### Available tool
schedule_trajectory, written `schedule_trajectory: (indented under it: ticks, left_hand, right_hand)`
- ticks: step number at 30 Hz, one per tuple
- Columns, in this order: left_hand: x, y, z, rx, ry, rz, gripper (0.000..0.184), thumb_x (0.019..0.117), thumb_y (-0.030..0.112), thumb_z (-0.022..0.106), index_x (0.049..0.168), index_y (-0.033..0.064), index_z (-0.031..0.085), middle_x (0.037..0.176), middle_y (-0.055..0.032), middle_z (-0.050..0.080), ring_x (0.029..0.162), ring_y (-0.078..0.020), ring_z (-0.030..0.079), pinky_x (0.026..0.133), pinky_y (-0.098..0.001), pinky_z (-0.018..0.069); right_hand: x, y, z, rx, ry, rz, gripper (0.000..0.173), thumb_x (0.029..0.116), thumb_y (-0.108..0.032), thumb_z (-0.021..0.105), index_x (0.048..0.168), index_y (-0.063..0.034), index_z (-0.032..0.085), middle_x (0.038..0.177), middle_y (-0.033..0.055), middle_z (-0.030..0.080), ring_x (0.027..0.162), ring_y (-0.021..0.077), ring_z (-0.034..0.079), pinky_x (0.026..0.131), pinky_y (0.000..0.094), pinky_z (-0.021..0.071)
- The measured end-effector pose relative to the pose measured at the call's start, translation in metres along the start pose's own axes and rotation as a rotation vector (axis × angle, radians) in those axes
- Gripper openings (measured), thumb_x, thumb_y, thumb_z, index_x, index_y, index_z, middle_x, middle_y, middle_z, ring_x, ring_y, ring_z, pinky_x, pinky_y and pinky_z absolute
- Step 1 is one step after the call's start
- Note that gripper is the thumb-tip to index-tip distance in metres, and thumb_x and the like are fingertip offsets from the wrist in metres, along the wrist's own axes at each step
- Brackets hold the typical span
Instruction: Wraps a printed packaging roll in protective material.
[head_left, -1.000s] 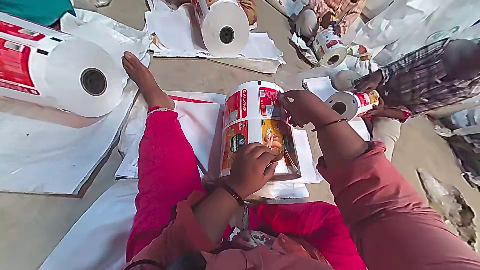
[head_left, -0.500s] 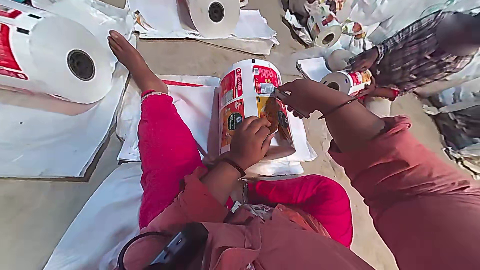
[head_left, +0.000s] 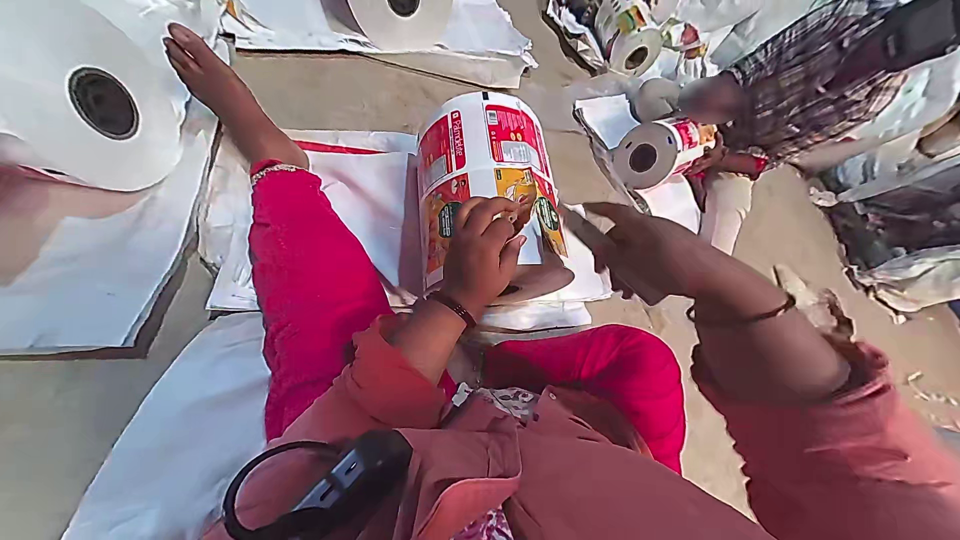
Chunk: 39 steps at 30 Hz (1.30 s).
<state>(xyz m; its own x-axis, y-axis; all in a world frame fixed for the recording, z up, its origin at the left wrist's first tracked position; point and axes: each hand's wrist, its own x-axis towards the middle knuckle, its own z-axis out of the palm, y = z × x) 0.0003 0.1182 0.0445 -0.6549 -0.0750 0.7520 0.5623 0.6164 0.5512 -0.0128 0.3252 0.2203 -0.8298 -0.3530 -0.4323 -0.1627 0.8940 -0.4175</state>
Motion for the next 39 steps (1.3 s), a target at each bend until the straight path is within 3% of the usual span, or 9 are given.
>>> schedule_trajectory:
  ticks: [4, 8, 13, 16, 20, 27, 31, 35, 39]
  left_hand:
    - [0.001, -0.003, -0.004, -0.189, 0.076, -0.174, 0.023, 0.0989, 0.016, 0.061, 0.083, 0.0004, 0.065, 0.126, -0.0174, 0.066, 0.123, -0.0296, 0.059, 0.107, -0.0443, 0.0453]
    - [0.000, -0.005, -0.008, -0.276, 0.118, -0.338, 0.023, 0.0991, 0.017, 0.063, 0.085, -0.0001, 0.061, 0.125, -0.0197, 0.063, 0.121, -0.0233, 0.059, 0.101, -0.0336, 0.0496]
    - [-0.002, -0.006, -0.012, -0.343, 0.131, -0.403, 0.021, 0.1025, 0.021, 0.059, 0.093, 0.0023, 0.060, 0.125, -0.0140, 0.062, 0.123, -0.0206, 0.059, 0.103, -0.0381, 0.0509]
    - [-0.002, -0.006, -0.010, -0.589, 0.259, -0.578, 0.012, 0.1045, 0.017, 0.056, 0.109, 0.0065, 0.059, 0.106, -0.0043, 0.064, 0.098, -0.0130, 0.066, 0.087, -0.0350, 0.0582]
    - [0.003, -0.008, -0.017, -0.789, 0.410, -0.745, 0.011, 0.1060, 0.015, 0.052, 0.115, 0.0110, 0.056, 0.103, -0.0011, 0.068, 0.095, -0.0133, 0.070, 0.086, -0.0380, 0.0613]
    - [0.005, -0.019, -0.027, -0.522, 0.417, -0.534, 0.006, 0.1014, 0.005, 0.056, 0.104, 0.0095, 0.060, 0.100, 0.0008, 0.068, 0.092, -0.0109, 0.069, 0.083, -0.0339, 0.0617]
    - [-0.003, -0.015, -0.017, -0.205, 0.251, -0.251, 0.015, 0.1009, 0.024, 0.064, 0.092, 0.0124, 0.062, 0.119, -0.0009, 0.064, 0.111, -0.0086, 0.063, 0.089, -0.0261, 0.0573]
    - [-0.007, -0.012, -0.001, -0.267, 0.236, -0.240, 0.018, 0.1029, 0.027, 0.061, 0.092, 0.0132, 0.061, 0.116, -0.0002, 0.063, 0.109, -0.0084, 0.062, 0.092, -0.0281, 0.0558]
    - [-0.008, -0.012, -0.001, -0.205, 0.182, -0.200, 0.025, 0.1048, 0.030, 0.057, 0.091, 0.0094, 0.059, 0.112, -0.0054, 0.064, 0.109, -0.0110, 0.062, 0.093, -0.0288, 0.0544]
  right_hand:
    - [0.023, 0.019, 0.045, 0.121, 0.443, -0.013, 0.048, 0.0982, -0.023, 0.069, 0.138, -0.0053, 0.049, 0.096, 0.0125, 0.069, 0.072, 0.0248, 0.069, 0.066, 0.0478, 0.0603]
    - [0.039, 0.013, 0.082, -0.064, 0.556, 0.012, 0.069, 0.0873, -0.048, 0.080, 0.131, -0.0030, 0.052, 0.089, 0.0182, 0.063, 0.075, 0.0373, 0.064, 0.062, 0.0578, 0.0517]
    - [0.053, 0.023, 0.063, 0.008, 0.507, 0.021, 0.025, 0.0951, -0.025, 0.072, 0.094, -0.0019, 0.063, 0.071, 0.0150, 0.060, 0.061, 0.0316, 0.060, 0.055, 0.0526, 0.0488]
    - [0.061, 0.052, 0.048, 0.296, 0.456, 0.095, 0.028, 0.0947, -0.027, 0.073, 0.105, -0.0026, 0.066, 0.075, 0.0148, 0.065, 0.057, 0.0266, 0.061, 0.053, 0.0484, 0.0516]
    - [0.062, 0.097, 0.037, 0.672, 0.622, 0.094, 0.022, 0.0909, -0.019, 0.074, 0.106, -0.0070, 0.064, 0.078, 0.0039, 0.067, 0.059, 0.0129, 0.063, 0.054, 0.0339, 0.0557]
    - [0.078, 0.115, 0.033, 0.908, 0.717, 0.068, 0.014, 0.0895, -0.007, 0.075, 0.099, -0.0065, 0.064, 0.072, 0.0012, 0.066, 0.056, 0.0092, 0.062, 0.053, 0.0272, 0.0556]
    - [0.070, 0.109, 0.036, 0.834, 0.448, -0.131, 0.016, 0.0865, -0.011, 0.074, 0.099, -0.0075, 0.065, 0.072, 0.0006, 0.069, 0.057, 0.0098, 0.065, 0.054, 0.0276, 0.0584]
    - [0.088, 0.084, 0.010, 0.554, 0.286, -0.175, 0.035, 0.1050, -0.031, 0.049, 0.131, -0.0075, 0.050, 0.086, 0.0048, 0.063, 0.064, 0.0118, 0.062, 0.060, 0.0319, 0.0560]
    - [0.146, 0.041, -0.035, 0.260, 0.321, -0.049, 0.035, 0.1087, -0.016, 0.045, 0.142, -0.0063, 0.046, 0.100, 0.0149, 0.069, 0.072, 0.0244, 0.071, 0.067, 0.0456, 0.0621]
